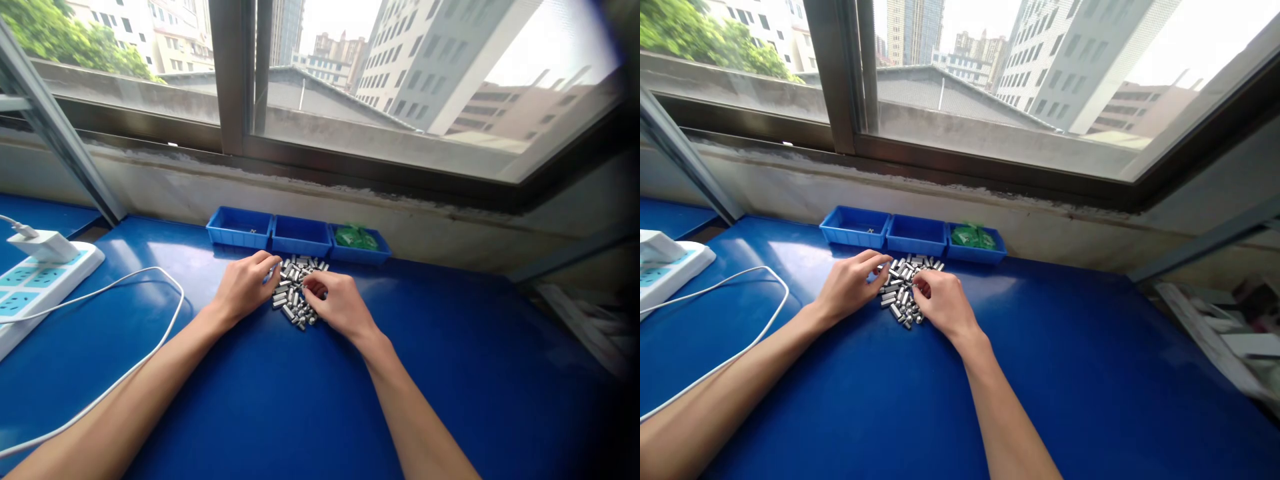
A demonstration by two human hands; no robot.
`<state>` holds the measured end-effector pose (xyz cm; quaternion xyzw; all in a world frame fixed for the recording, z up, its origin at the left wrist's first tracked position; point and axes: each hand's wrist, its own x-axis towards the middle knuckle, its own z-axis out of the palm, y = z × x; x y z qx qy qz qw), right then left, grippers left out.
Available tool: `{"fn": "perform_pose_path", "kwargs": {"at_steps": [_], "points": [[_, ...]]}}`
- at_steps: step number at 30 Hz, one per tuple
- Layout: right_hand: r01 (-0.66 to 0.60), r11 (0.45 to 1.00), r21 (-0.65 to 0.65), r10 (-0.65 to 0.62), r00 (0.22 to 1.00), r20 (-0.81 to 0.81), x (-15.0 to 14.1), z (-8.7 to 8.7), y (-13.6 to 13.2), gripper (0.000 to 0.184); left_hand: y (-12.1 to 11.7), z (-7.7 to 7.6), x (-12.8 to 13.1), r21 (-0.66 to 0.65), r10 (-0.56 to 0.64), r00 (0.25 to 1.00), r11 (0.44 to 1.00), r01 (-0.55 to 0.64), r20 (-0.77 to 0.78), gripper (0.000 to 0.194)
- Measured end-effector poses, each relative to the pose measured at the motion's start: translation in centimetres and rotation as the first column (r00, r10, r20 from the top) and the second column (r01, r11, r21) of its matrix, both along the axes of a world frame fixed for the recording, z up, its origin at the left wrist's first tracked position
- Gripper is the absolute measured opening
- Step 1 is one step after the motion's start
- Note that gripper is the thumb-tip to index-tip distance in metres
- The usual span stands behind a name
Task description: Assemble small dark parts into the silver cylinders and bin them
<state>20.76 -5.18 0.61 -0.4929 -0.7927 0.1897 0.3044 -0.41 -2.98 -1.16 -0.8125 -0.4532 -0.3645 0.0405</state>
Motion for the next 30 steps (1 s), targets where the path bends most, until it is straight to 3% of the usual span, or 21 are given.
{"fn": "perform_pose_path", "kwargs": {"at_steps": [6, 12, 18, 21, 24, 27, 30], "points": [[0.018, 0.998, -0.065, -0.027, 0.991, -0.131, 0.1, -0.3, 0.1, 0.010, -0.1, 0.0, 0.0, 0.035, 0.063, 0.998, 0.997, -0.063, -0.002, 0.020], [0.041, 0.999, -0.016, -0.042, 0.997, -0.062, 0.0, -0.5, 0.1, 0.012, -0.3, 0.0, 0.1, 0.030, 0.041, 0.999, 0.999, -0.041, -0.009, 0.020], [0.040, 0.996, -0.076, -0.058, 0.970, -0.238, 0.0, 0.3, 0.0, 0.008, -0.4, 0.2, 0.0, 0.017, -0.050, 0.998, 0.999, 0.049, 0.033, 0.022], [0.030, 0.990, -0.138, -0.083, 0.917, -0.389, -0.1, 0.6, 0.0, 0.011, -0.6, 0.4, 0.2, -0.007, -0.184, 0.981, 0.983, 0.185, 0.055, 0.025], [0.010, 0.977, -0.215, -0.134, 0.810, -0.570, -0.6, 0.5, 0.2, 0.019, -1.1, 0.5, 0.6, -0.037, -0.274, 0.956, 0.959, 0.279, 0.108, 0.028], [0.005, 0.965, -0.262, -0.189, 0.705, -0.684, -1.2, 0.2, 0.3, 0.024, -1.4, 0.4, 1.0, -0.046, -0.312, 0.937, 0.945, 0.323, 0.158, 0.029], [-0.004, 0.955, -0.297, -0.224, 0.651, -0.726, -1.8, -0.1, 0.2, 0.028, -1.3, 0.3, 1.1, -0.004, -0.311, 0.930, 0.948, 0.318, 0.197, 0.023]]}}
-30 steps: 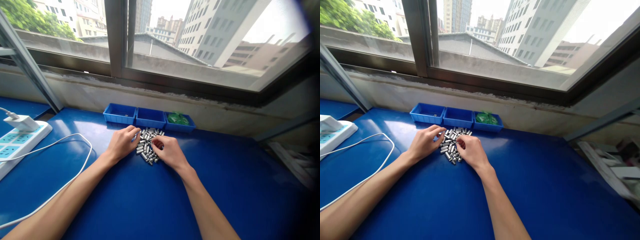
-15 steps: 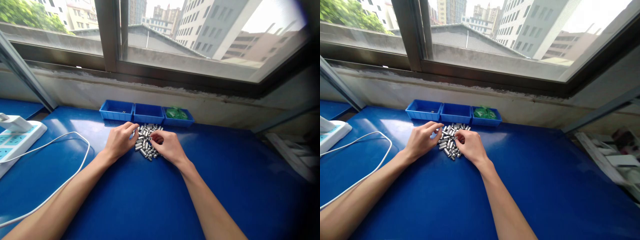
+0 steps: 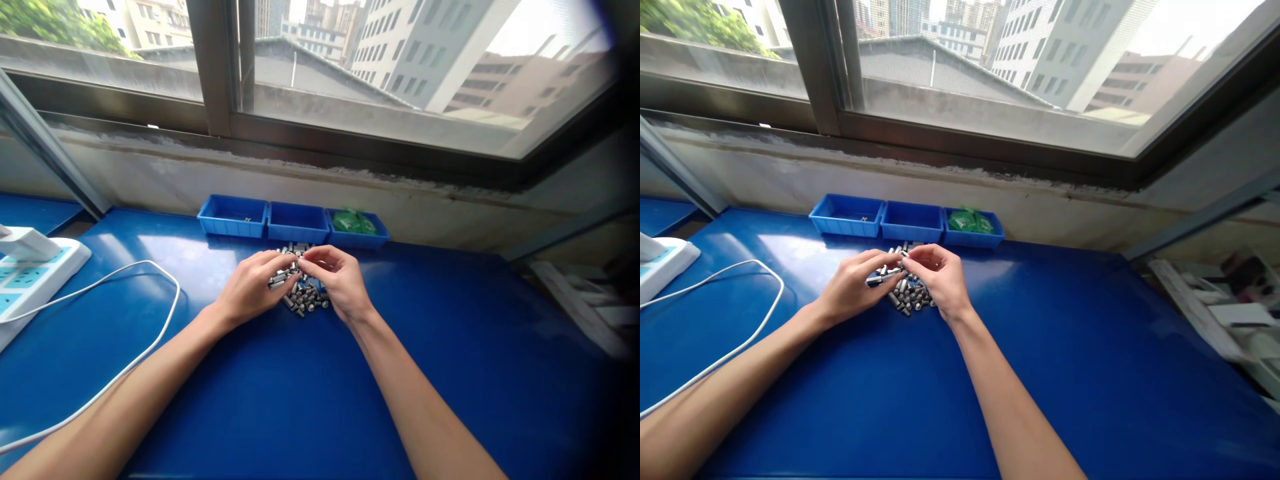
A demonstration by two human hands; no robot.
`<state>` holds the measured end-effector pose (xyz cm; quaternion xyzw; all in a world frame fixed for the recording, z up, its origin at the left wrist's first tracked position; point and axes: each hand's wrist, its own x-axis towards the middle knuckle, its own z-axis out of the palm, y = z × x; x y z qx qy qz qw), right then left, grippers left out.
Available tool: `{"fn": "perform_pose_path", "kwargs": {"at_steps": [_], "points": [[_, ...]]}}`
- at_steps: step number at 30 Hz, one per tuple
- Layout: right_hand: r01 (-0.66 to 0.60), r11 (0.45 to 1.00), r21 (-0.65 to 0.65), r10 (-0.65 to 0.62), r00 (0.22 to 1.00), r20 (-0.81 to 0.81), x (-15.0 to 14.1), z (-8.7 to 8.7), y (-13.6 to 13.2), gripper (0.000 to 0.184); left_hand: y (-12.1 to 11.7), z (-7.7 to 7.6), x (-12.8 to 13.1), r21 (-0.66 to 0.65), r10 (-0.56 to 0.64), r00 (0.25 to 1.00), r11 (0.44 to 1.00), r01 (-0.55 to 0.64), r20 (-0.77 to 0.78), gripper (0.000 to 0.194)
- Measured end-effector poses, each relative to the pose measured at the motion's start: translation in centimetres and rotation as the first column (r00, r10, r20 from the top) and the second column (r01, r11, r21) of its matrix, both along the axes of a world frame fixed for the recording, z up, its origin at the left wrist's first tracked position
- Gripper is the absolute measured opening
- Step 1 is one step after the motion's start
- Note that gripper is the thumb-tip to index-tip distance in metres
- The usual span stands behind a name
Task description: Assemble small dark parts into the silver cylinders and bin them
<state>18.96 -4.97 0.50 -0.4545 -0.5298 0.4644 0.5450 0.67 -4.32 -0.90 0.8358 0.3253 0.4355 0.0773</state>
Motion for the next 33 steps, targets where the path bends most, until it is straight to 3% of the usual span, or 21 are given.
{"fn": "perform_pose_path", "kwargs": {"at_steps": [5, 9, 12, 15, 18, 20, 22, 25, 29, 33], "points": [[-0.004, 0.999, -0.043, 0.001, 0.999, -0.054, -0.4, -0.2, -0.1, 0.032, 0.2, -0.4, -0.1, -0.005, -0.021, 0.999, 1.000, 0.021, 0.045, 0.013], [0.015, 1.000, -0.024, -0.015, 1.000, -0.006, -0.1, -0.2, 0.1, 0.035, 0.7, -0.3, -0.7, -0.021, 0.000, 1.000, 1.000, 0.000, 0.013, 0.011], [0.114, 0.992, 0.061, -0.123, 0.977, 0.177, 0.7, -0.2, 0.3, 0.029, 2.4, 0.3, -2.0, 0.027, 0.213, 0.977, 0.977, -0.213, 0.005, 0.013], [0.157, 0.972, 0.175, -0.217, 0.884, 0.413, 1.6, -0.1, 0.2, 0.019, 4.8, 0.8, -3.6, 0.040, 0.507, 0.862, 0.861, -0.507, 0.023, 0.016], [0.062, 0.959, 0.278, -0.223, 0.768, 0.600, 2.2, 0.0, 0.1, 0.013, 6.6, 0.8, -4.8, 0.014, 0.638, 0.769, 0.770, -0.638, -0.040, 0.020], [-0.041, 0.950, 0.310, -0.200, 0.682, 0.703, 2.4, -0.2, 0.1, 0.013, 7.0, 0.6, -5.0, 0.006, 0.667, 0.742, 0.744, -0.668, -0.068, 0.024], [-0.119, 0.944, 0.307, -0.172, 0.616, 0.769, 2.3, -0.4, 0.1, 0.018, 6.8, 0.2, -5.0, 0.007, 0.666, 0.743, 0.745, -0.667, -0.068, 0.028], [-0.150, 0.942, 0.299, -0.161, 0.581, 0.798, 2.0, -0.9, 0.2, 0.025, 5.7, 0.0, -4.5, 0.020, 0.603, 0.797, 0.798, -0.602, -0.049, 0.030], [-0.117, 0.943, 0.312, -0.193, 0.571, 0.798, 1.6, -1.0, 0.2, 0.022, 3.6, 0.2, -3.0, 0.063, 0.360, 0.923, 0.933, -0.355, -0.133, 0.019], [-0.088, 0.945, 0.316, -0.223, 0.534, 0.816, 1.1, -0.6, -0.1, 0.019, 2.1, 0.1, -1.3, 0.085, 0.163, 0.957, 0.986, -0.147, -0.239, 0.018]]}}
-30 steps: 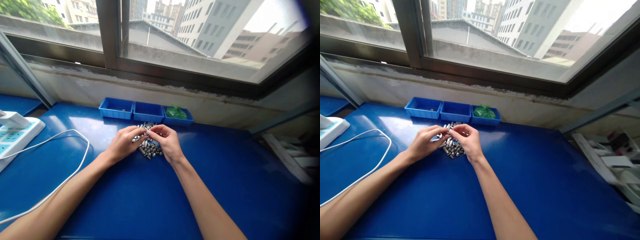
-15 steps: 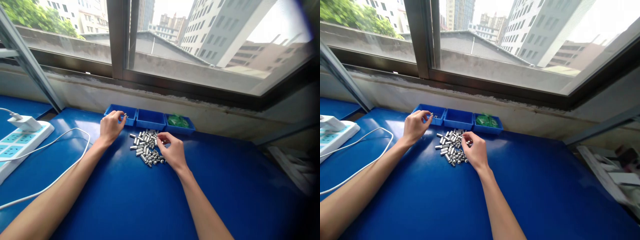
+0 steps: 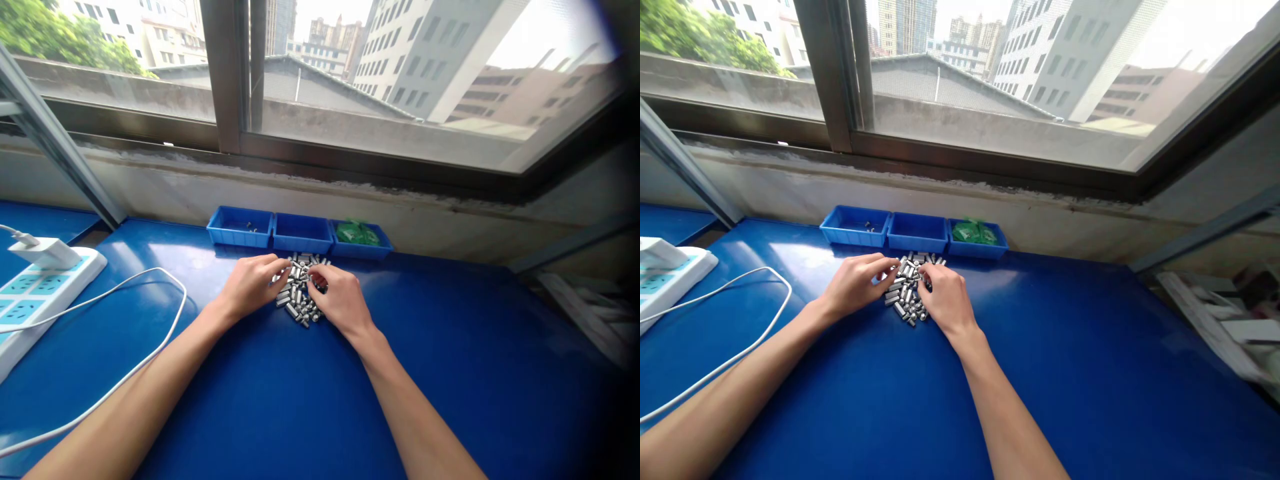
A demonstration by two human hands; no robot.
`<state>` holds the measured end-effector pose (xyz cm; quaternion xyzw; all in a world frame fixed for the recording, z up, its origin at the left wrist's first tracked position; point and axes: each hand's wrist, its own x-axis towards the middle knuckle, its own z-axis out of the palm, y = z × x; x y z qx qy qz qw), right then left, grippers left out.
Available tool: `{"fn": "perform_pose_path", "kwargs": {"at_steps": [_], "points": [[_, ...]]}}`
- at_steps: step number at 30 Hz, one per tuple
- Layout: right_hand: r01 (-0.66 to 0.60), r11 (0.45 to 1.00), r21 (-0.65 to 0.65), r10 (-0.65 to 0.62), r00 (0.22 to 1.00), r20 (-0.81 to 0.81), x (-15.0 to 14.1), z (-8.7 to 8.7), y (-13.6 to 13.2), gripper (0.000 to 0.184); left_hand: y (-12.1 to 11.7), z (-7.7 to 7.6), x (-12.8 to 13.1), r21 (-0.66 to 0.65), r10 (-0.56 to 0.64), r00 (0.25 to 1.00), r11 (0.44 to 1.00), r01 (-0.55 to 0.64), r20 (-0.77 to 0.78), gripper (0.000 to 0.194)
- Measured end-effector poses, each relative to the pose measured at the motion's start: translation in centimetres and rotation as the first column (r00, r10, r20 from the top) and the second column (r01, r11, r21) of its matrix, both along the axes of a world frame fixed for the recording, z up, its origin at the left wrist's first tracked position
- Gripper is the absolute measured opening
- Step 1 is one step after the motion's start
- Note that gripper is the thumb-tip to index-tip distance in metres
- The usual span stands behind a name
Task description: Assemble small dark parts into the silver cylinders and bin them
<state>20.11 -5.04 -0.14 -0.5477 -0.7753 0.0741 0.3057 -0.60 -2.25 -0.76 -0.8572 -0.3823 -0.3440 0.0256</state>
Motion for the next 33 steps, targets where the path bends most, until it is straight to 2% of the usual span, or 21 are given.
{"fn": "perform_pose_path", "kwargs": {"at_steps": [5, 15, 20, 26, 29, 33], "points": [[0.034, 0.999, 0.007, -0.034, 0.999, 0.023, -0.3, 0.2, -0.3, 0.022, -0.5, -0.5, 0.7, -0.017, -0.063, 0.997, 0.998, 0.062, -0.040, 0.019], [-0.028, 0.999, -0.030, 0.027, 0.999, -0.025, -0.6, 0.1, -0.4, 0.026, -0.4, -0.7, 0.4, -0.057, -0.052, 0.999, 0.997, 0.053, 0.003, 0.027], [-0.031, 0.998, -0.046, 0.022, 0.984, -0.177, -0.5, 0.0, -0.1, 0.022, -0.2, -0.8, 0.2, -0.055, -0.038, 0.999, 0.998, 0.039, 0.012, 0.027], [0.004, 1.000, -0.019, -0.011, 0.928, -0.373, 0.5, 0.8, 0.3, 0.012, -0.1, -0.7, 0.1, -0.058, -0.036, 0.999, 0.998, 0.038, 0.036, 0.026], [0.025, 0.999, -0.025, -0.032, 0.951, -0.307, 1.1, 1.0, 0.4, 0.012, -0.1, -0.6, 0.0, -0.055, -0.038, 0.999, 0.998, 0.040, 0.036, 0.027], [0.038, 0.999, 0.004, -0.038, 0.997, -0.067, 1.5, 0.8, 0.3, 0.014, -0.2, -0.6, 0.1, -0.076, -0.035, 0.999, 0.996, 0.036, 0.016, 0.027]]}}
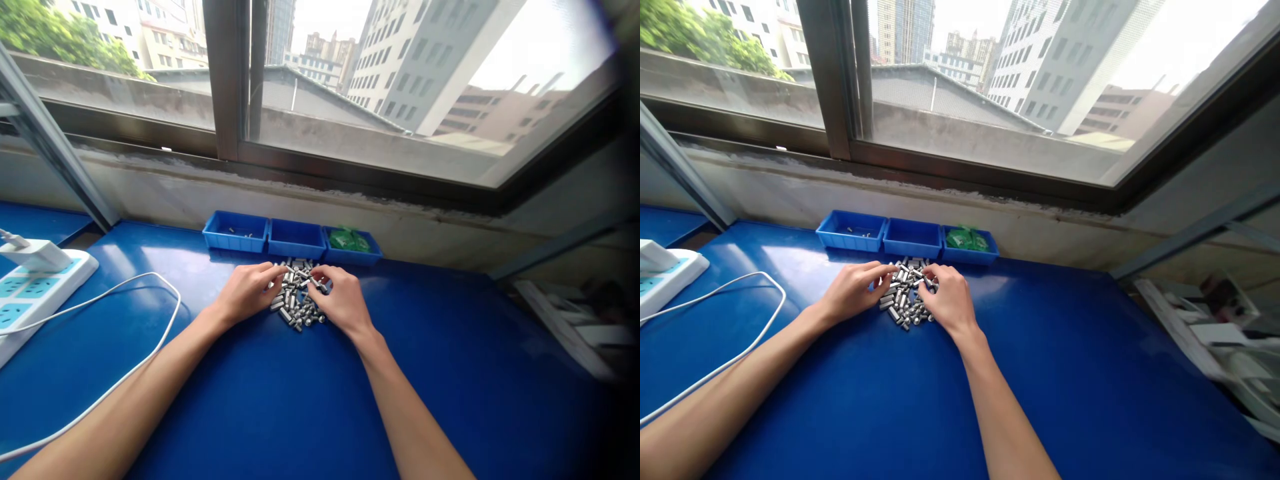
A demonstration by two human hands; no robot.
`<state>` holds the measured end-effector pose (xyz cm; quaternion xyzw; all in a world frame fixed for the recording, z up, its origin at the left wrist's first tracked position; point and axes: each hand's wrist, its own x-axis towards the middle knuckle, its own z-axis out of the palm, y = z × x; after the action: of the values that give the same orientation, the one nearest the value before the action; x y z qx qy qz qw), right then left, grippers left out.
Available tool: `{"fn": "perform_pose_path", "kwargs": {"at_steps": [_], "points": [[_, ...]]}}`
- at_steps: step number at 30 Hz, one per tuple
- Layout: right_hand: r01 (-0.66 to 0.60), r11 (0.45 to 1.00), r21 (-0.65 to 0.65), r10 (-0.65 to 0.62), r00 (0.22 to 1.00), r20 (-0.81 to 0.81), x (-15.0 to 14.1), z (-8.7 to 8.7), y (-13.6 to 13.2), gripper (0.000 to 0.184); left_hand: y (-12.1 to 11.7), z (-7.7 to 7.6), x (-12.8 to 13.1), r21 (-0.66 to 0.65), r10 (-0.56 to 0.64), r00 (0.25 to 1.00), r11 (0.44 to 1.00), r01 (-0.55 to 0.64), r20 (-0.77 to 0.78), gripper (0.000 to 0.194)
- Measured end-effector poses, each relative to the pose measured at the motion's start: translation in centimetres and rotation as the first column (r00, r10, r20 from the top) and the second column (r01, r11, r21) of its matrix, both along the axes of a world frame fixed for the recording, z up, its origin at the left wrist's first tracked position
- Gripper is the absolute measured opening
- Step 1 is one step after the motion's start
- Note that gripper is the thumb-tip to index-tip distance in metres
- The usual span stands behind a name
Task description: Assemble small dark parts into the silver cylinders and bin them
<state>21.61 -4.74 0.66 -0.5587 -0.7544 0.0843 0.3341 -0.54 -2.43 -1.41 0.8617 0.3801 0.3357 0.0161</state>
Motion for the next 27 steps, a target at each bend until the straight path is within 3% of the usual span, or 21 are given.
{"fn": "perform_pose_path", "kwargs": {"at_steps": [9, 18, 23, 27], "points": [[-0.109, 0.992, 0.071, 0.102, 0.991, 0.090, -3.0, -0.5, -1.0, 0.018, 0.0, 0.1, 0.1, -0.026, 0.044, 0.998, 0.999, -0.042, 0.048, 0.024], [-0.067, 0.996, 0.056, 0.059, 0.990, 0.130, -4.3, -1.7, -0.3, 0.017, 0.3, -0.1, 0.0, -0.022, 0.064, 0.995, 0.998, -0.063, 0.080, 0.023], [-0.050, 0.997, 0.062, 0.058, 0.989, -0.133, -4.4, -1.1, -0.4, 0.015, 0.2, 0.1, 0.1, -0.030, 0.060, 0.989, 0.998, -0.056, 0.135, 0.023], [-0.064, 0.997, -0.041, 0.037, 0.881, -0.472, -4.3, -0.9, -0.1, 0.016, 0.0, 0.5, 0.4, -0.080, 0.019, 0.968, 0.997, 0.002, 0.251, 0.023]]}}
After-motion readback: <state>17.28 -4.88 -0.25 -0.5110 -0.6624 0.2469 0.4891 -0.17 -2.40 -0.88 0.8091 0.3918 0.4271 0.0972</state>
